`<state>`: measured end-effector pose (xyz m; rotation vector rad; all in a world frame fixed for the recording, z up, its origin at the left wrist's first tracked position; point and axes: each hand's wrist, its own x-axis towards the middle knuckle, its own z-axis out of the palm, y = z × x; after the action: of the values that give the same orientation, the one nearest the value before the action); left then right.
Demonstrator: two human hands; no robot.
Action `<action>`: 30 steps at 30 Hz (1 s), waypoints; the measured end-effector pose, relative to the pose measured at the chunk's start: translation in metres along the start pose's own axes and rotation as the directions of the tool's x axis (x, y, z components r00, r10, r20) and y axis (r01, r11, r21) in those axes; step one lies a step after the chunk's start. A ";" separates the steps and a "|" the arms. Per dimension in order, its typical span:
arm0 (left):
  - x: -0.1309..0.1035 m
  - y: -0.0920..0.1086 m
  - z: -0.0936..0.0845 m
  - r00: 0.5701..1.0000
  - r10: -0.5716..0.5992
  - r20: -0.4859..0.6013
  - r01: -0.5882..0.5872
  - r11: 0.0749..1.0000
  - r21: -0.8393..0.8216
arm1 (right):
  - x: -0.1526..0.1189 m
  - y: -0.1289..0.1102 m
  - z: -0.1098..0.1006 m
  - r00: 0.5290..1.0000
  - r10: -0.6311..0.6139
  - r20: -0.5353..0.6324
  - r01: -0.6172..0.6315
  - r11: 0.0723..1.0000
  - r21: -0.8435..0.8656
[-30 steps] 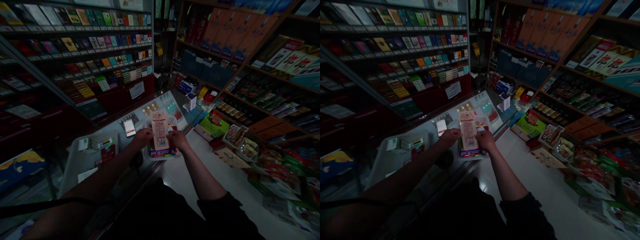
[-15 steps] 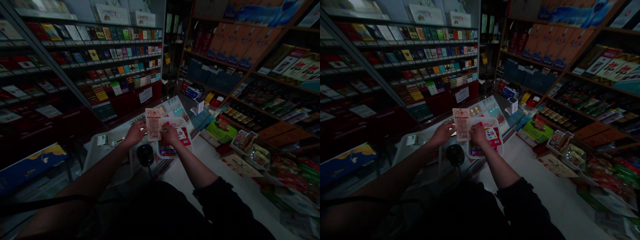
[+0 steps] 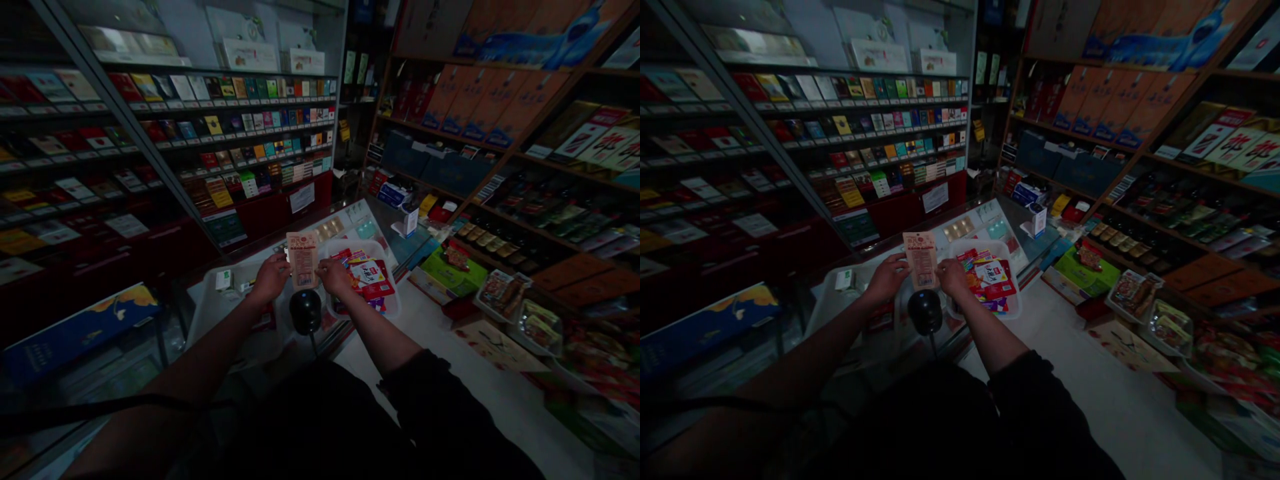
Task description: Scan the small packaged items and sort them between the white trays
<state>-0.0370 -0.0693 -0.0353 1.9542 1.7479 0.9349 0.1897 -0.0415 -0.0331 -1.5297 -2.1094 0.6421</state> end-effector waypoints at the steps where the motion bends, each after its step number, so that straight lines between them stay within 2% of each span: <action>1: -0.002 -0.001 0.000 1.000 -0.005 0.000 0.005 1.000 0.001 | 0.000 -0.001 0.002 1.000 0.005 0.003 -0.005 1.000 -0.007; 10: -0.008 -0.014 -0.008 0.998 -0.065 -0.002 0.064 0.997 -0.048 | 0.007 -0.013 0.012 1.000 -0.002 0.009 0.003 0.999 -0.042; 16: -0.010 -0.017 -0.016 0.999 -0.030 -0.026 0.030 0.999 -0.028 | 0.005 -0.026 0.008 1.000 -0.009 -0.006 0.009 0.999 -0.036; 19: -0.013 -0.016 -0.024 0.998 -0.043 -0.049 0.041 0.998 -0.048 | 0.006 -0.035 0.008 1.000 -0.017 -0.011 0.017 1.000 -0.019; 24: -0.021 -0.016 -0.045 0.984 -0.155 -0.089 0.148 0.986 -0.083 | 0.007 -0.056 0.015 0.997 -0.076 0.007 0.076 0.997 -0.027; 30: -0.044 -0.025 -0.068 0.962 -0.245 -0.123 0.238 0.969 -0.067 | 0.001 -0.088 0.029 0.989 -0.123 0.086 0.136 0.978 -0.160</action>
<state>-0.1024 -0.1186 -0.0136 1.6333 1.9598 1.0280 0.1064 -0.0680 -0.0027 -1.4576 -2.3491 0.4959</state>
